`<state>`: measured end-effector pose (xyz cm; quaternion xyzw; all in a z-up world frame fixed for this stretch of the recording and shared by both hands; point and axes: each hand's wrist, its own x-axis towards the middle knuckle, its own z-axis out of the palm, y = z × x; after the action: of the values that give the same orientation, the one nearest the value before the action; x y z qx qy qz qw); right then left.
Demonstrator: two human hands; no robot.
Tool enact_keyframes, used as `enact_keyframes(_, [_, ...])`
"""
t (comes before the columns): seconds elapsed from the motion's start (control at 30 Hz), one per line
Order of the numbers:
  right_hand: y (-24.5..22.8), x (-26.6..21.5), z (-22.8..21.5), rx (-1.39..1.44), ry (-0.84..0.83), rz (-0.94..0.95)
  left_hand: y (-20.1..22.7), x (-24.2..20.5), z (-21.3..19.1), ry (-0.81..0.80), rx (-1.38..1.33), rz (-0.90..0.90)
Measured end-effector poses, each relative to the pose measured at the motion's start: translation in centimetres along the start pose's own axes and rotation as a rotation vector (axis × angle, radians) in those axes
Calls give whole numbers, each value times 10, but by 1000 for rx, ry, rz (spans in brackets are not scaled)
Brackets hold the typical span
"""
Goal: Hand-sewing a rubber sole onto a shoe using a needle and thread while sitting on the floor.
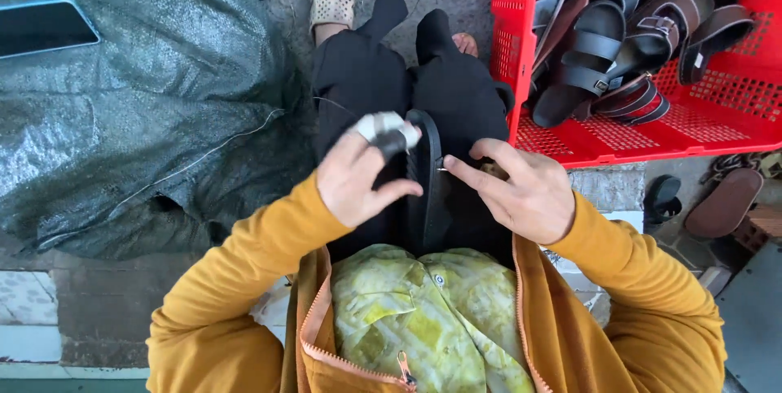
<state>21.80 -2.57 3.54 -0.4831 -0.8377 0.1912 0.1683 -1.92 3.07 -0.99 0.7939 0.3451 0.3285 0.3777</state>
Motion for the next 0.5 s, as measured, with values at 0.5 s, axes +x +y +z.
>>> enact_keyframes(0.5, [-23,11,24,-402,94,-67,-2,-8,24,132,-90,7])
